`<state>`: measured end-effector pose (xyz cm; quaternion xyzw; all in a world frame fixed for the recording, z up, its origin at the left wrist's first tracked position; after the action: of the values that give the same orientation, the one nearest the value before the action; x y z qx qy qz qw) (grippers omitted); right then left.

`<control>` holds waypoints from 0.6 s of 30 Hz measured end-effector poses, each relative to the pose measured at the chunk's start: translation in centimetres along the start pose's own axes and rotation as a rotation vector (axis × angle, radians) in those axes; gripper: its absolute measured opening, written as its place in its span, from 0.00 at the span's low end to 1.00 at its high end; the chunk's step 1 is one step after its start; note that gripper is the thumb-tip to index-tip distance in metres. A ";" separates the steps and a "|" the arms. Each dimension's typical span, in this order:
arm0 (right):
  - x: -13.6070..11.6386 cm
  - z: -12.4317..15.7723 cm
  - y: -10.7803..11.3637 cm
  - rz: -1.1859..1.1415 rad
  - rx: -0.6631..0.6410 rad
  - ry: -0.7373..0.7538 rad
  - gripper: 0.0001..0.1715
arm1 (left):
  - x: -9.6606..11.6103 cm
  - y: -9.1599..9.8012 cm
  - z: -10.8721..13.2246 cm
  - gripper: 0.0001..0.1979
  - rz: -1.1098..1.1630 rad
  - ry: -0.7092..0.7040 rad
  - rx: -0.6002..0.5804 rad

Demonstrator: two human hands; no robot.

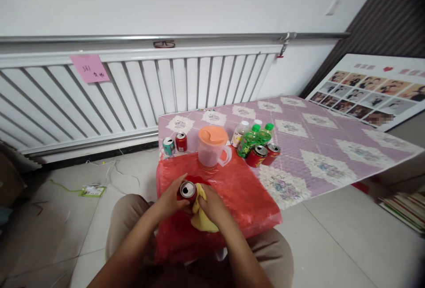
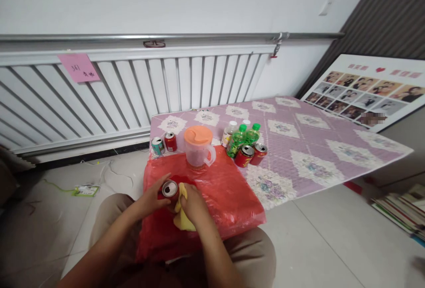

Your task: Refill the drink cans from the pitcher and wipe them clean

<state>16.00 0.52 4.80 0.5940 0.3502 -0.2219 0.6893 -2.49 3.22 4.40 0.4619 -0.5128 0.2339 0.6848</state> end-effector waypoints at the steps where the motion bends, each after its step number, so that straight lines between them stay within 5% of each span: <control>1: 0.3 0.2 -0.2 0.009 -0.006 -0.012 0.19 | 0.2 0.3 0.0 0.46 0.020 0.009 -0.044; 6: 0.2 0.6 0.4 0.050 -0.003 -0.034 0.15 | 0.4 0.6 0.3 0.42 -0.046 -0.036 -0.081; 13: -1.8 0.0 1.7 0.061 0.060 0.033 0.22 | -1.2 -2.2 0.8 0.37 -0.232 -0.008 0.360; 18: -1.1 0.1 0.4 0.074 0.019 0.001 0.22 | -1.3 -2.1 0.6 0.31 -0.133 -0.010 0.312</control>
<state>15.57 0.42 5.88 0.6133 0.3260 -0.1995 0.6912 -1.61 1.91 2.36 0.5969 -0.4419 0.2624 0.6161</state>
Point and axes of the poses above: each hand's wrist, its own z-axis away from the middle knuckle, its own y-axis out of the back of the hand, x = y × z, the point moved 2 cm from there along -z, towards the middle knuckle, and after that the axes turned 5 degrees about -x, right-handed, at the moved point
